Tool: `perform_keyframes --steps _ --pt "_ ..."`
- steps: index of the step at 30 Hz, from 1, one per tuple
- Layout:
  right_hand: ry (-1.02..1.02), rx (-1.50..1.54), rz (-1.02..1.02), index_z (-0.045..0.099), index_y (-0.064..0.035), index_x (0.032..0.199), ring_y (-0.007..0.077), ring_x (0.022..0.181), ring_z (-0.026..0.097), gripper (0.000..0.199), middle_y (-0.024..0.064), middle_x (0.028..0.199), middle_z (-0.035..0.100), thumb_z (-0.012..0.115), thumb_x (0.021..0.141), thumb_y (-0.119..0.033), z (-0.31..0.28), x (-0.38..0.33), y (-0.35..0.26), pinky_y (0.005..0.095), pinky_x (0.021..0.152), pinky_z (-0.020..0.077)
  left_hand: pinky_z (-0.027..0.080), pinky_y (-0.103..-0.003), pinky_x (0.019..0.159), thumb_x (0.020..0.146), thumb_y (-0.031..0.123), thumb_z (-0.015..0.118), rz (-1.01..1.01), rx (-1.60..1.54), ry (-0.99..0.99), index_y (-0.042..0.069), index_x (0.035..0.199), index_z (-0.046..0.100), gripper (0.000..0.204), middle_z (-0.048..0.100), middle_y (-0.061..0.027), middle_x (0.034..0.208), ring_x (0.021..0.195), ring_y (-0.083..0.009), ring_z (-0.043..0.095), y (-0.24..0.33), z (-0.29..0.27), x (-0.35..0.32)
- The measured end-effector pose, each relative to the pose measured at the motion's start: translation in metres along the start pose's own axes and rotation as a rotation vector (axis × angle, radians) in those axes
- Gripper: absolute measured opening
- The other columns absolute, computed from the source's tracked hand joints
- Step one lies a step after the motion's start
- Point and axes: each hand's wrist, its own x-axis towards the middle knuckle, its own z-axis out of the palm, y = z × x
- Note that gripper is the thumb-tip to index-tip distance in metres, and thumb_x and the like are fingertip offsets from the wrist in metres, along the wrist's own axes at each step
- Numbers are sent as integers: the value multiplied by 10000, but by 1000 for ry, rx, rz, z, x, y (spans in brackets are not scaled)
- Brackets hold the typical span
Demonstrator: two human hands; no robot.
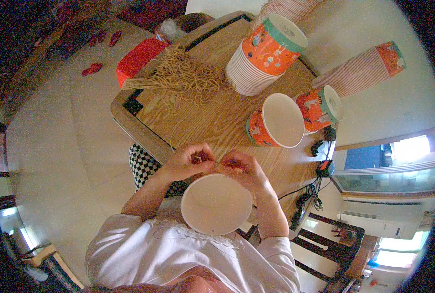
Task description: Manually attaching string handles to large paper buckets.
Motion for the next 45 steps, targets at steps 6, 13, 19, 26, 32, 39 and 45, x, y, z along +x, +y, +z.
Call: perform_keyframes --steps 6,13,19,26,32,39,45 --pt "-57 -87 -66 569 -20 815 42 694 494 78 -25 744 547 628 806 -70 -8 3 16 180 596 403 451 -229 614 786 155 638 44 15 7 32 850 589 148 603 -6 751 689 -55 544 4 4 2" --pt "-51 -120 -75 571 -14 814 40 696 497 71 -20 749 563 620 811 -66 -8 2 17 181 603 409 469 -251 663 795 182 645 21 41 -28 26 912 605 200 629 -38 806 728 -86 574 1 8 4" --pt "-33 -113 -64 573 -7 817 37 698 501 70 -16 753 570 611 816 -66 -8 1 16 178 604 409 467 -246 661 786 160 650 24 16 -38 32 898 607 175 624 -26 793 730 -83 572 1 8 4" --pt "-27 -129 -54 570 -10 815 35 683 492 60 -20 740 560 607 813 -57 -7 0 14 175 593 401 454 -238 641 775 133 647 8 -14 -46 39 857 598 135 605 -9 762 703 -70 551 -5 6 5" --pt "-26 -131 -80 559 -16 813 29 677 467 57 -34 735 525 605 812 -51 -8 -1 16 174 584 387 447 -233 641 771 126 643 -27 -48 -7 42 835 585 120 592 5 742 696 -59 542 1 2 2" --pt "-33 -46 -60 561 -18 836 31 685 477 62 -32 749 530 607 812 -53 -6 -1 12 176 587 392 440 -230 635 773 120 635 -4 9 2 47 837 583 110 585 18 731 690 -51 536 -3 3 4" --pt "-23 -46 -74 563 -15 838 32 690 494 56 -28 756 541 599 819 -53 -6 -1 12 179 594 409 443 -236 644 774 135 646 -15 -32 9 43 854 586 136 588 16 751 708 -57 543 0 3 4"
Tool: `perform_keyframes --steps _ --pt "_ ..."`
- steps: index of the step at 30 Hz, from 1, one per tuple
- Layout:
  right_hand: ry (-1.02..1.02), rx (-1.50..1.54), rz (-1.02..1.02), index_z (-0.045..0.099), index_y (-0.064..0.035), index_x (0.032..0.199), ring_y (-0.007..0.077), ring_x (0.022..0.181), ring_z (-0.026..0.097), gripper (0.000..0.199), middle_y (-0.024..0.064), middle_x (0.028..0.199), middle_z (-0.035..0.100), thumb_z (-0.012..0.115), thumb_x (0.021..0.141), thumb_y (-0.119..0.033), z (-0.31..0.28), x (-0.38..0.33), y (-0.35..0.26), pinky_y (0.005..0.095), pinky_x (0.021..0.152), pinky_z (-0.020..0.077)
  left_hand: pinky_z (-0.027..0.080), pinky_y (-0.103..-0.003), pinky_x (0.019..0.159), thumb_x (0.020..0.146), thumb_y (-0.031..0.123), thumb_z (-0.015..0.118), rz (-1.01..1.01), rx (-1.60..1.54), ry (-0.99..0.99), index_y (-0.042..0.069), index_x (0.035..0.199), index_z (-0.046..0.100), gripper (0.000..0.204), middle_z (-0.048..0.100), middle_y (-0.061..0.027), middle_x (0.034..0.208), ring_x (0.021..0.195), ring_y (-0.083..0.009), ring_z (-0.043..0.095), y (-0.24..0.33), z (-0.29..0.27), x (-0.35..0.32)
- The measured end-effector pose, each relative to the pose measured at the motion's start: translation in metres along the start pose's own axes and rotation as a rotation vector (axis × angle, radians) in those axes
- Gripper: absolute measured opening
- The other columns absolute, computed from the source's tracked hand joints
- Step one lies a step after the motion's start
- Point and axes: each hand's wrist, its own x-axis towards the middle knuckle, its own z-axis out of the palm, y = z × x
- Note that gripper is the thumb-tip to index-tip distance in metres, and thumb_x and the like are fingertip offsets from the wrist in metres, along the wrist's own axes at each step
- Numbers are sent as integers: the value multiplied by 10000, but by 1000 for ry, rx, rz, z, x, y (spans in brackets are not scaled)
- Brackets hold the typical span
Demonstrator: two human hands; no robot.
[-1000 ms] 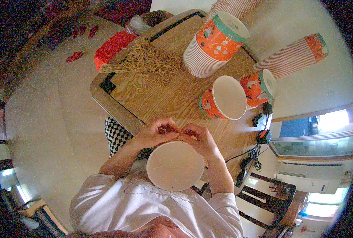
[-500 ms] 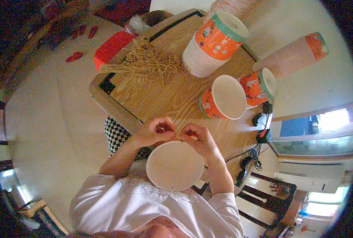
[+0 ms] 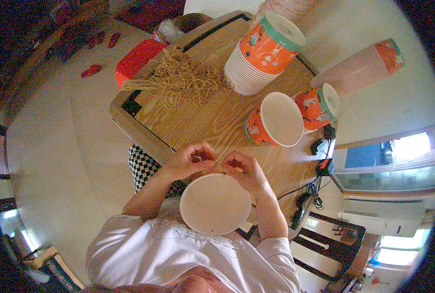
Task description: Manually attaching string handles to large paper buckets.
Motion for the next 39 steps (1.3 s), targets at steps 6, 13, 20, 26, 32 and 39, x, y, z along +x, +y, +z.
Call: perform_keyframes --steps 6,13,20,26,32,39 --pt "26 -33 12 567 -15 823 31 675 493 52 -27 746 544 601 820 -54 0 -2 4 179 591 411 452 -239 648 769 137 655 51 63 -2 35 888 601 166 616 -9 781 728 -66 559 -3 -1 0" --pt "19 -39 4 564 -16 829 29 665 489 59 -26 748 542 598 829 -65 -2 -1 8 172 580 403 450 -225 618 772 150 661 58 87 -1 38 887 627 165 634 -19 771 689 -64 560 -3 -1 0" --pt "16 -64 7 561 -16 819 24 659 482 60 -29 738 536 594 831 -64 -3 -1 9 171 565 392 437 -207 593 800 140 639 76 67 20 35 852 637 117 624 -3 752 668 -44 541 -3 1 0" --pt "29 -85 2 558 -17 811 18 653 465 53 -37 727 522 592 825 -56 -2 -1 6 166 560 378 428 -200 577 833 132 595 45 -9 98 27 850 603 107 603 8 730 645 -33 523 -5 2 0" --pt "15 -95 -63 560 -17 813 26 674 458 38 -43 729 512 590 815 -40 0 -2 3 177 587 377 401 -216 528 844 125 568 93 154 162 23 856 585 104 564 12 692 590 -40 485 -7 3 1" --pt "11 -88 -108 577 3 825 104 769 548 56 35 794 586 590 805 -48 -1 -2 6 241 704 453 406 -237 520 840 124 565 137 299 202 19 867 572 108 574 -15 714 580 -68 492 7 7 0"
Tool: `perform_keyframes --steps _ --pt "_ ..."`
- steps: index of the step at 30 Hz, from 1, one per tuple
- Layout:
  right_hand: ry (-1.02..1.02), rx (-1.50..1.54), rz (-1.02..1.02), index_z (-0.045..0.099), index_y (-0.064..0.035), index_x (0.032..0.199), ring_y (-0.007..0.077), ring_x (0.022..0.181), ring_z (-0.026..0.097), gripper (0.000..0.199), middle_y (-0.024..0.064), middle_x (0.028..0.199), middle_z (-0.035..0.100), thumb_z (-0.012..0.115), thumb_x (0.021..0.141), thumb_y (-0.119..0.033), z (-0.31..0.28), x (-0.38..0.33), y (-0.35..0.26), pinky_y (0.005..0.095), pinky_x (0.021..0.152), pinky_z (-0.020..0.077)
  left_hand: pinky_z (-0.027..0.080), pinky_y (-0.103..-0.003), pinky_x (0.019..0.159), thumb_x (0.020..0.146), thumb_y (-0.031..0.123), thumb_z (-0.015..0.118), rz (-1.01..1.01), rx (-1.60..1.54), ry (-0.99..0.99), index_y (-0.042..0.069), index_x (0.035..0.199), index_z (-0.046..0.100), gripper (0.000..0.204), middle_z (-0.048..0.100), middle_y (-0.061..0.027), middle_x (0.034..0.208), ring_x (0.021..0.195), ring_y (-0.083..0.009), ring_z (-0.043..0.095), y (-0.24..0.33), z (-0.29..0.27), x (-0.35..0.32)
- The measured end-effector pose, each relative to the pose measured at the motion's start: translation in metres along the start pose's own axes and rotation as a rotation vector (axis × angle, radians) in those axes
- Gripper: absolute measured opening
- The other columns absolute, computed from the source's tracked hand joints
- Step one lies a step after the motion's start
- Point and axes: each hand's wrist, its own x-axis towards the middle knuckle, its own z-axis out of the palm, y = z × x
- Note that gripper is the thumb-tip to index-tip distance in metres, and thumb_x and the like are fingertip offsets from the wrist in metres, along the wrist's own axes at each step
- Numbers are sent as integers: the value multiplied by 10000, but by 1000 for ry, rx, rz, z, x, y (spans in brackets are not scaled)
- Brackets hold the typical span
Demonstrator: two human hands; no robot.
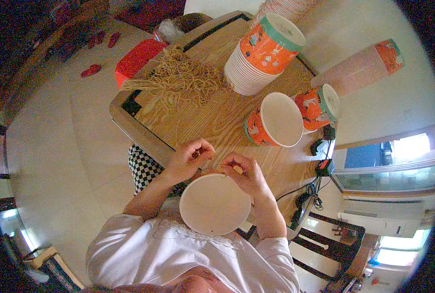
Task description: Manually attaching string handles to large paper buckets.
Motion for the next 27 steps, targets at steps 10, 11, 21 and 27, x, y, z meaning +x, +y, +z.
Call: perform_keyframes --steps 10,11,21,27 --pt "33 -46 -52 553 3 805 64 730 472 30 -10 756 519 583 802 7 2 -1 0 202 650 386 434 -309 580 812 70 566 162 152 102 19 850 548 66 573 -84 749 655 -204 551 -5 15 2" --pt "47 -32 -84 551 1 806 60 717 470 32 -13 755 515 581 802 11 2 -1 2 203 638 387 433 -302 567 810 75 573 161 141 98 19 846 553 70 572 -77 745 641 -186 548 -4 16 2" --pt "96 287 203 560 -27 827 48 646 456 101 -24 718 510 567 840 -127 4 3 2 198 578 382 421 -255 519 790 81 609 39 52 20 19 822 577 77 569 -51 724 592 -120 529 3 8 4" --pt "15 132 140 565 -19 835 51 660 482 83 -18 724 527 562 844 -102 0 6 3 194 587 403 420 -246 516 789 93 622 5 29 27 17 830 586 93 574 -38 702 573 -88 519 2 8 3"
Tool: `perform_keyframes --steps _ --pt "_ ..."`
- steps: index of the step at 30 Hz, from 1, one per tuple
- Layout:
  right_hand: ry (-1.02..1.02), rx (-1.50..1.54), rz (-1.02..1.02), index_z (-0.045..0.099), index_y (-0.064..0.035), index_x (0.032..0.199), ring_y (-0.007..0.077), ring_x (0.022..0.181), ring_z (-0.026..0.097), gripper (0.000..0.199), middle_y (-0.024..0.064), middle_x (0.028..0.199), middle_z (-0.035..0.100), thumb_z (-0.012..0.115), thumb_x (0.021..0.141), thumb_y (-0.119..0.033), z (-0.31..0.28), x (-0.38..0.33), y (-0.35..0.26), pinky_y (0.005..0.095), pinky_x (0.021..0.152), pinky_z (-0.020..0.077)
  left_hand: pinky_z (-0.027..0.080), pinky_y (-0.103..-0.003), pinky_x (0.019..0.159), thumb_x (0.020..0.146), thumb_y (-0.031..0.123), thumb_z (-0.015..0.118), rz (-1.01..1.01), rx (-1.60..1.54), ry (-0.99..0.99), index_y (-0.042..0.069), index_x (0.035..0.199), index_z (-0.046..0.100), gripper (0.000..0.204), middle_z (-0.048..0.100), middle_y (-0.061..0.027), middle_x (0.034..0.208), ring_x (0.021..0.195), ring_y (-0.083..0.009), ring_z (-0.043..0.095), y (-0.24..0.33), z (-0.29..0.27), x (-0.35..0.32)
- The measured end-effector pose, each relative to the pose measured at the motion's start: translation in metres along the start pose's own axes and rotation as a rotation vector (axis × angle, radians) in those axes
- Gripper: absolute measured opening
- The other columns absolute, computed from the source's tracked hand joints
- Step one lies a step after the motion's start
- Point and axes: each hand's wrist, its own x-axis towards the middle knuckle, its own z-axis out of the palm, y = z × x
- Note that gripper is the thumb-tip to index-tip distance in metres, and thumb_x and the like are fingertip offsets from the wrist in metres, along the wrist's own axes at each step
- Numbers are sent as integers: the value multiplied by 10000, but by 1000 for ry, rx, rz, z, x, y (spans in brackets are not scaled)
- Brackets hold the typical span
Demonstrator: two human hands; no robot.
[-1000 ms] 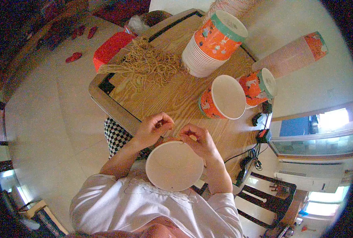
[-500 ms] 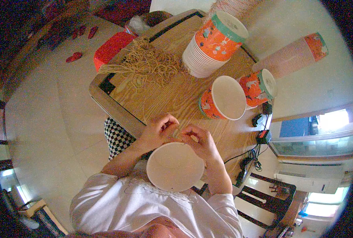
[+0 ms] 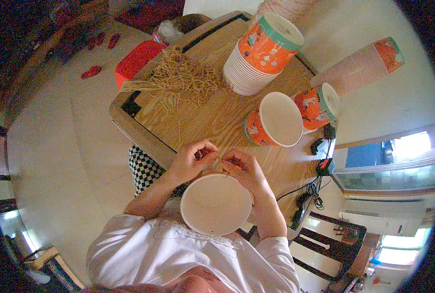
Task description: Manually attaching string handles to large paper buckets.
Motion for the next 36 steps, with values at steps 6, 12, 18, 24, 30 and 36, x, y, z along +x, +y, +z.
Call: perform_keyframes --steps 6,12,18,24,30,36 --pt "40 8 2 563 -15 823 45 665 498 85 -19 729 532 581 838 -96 0 -2 -2 187 589 416 421 -241 515 779 111 642 -56 -25 -18 16 848 612 121 579 -35 694 556 -85 515 -4 -1 0" --pt "57 -84 -24 562 -12 820 51 660 496 89 -17 724 531 590 836 -95 -1 1 3 191 587 409 431 -257 521 771 125 649 37 24 -11 16 833 628 128 587 -52 664 546 -105 525 -4 -1 2" --pt "122 -26 -74 587 -12 887 76 696 520 113 1 745 558 590 836 -113 -2 0 9 219 609 427 451 -267 544 761 106 647 -10 48 -75 8 827 624 121 598 -77 678 595 -116 569 -4 -3 1" --pt "136 -51 -99 578 -9 865 79 702 528 100 8 762 560 586 835 -104 -2 -1 11 222 628 434 475 -294 602 757 101 637 62 97 -140 3 800 616 109 610 -101 713 651 -175 605 1 -4 0" --pt "150 -97 -162 576 -10 866 88 719 536 92 17 775 564 583 834 -95 -3 -2 12 231 653 443 474 -295 613 752 99 638 100 123 -154 -1 790 611 110 607 -103 721 665 -188 604 0 -5 -2" --pt "178 -40 -95 570 -7 870 95 723 535 95 18 774 558 586 832 -93 -5 -3 13 238 660 444 475 -280 597 753 111 643 45 91 -155 0 812 615 129 613 -100 721 648 -167 605 1 -5 -4"
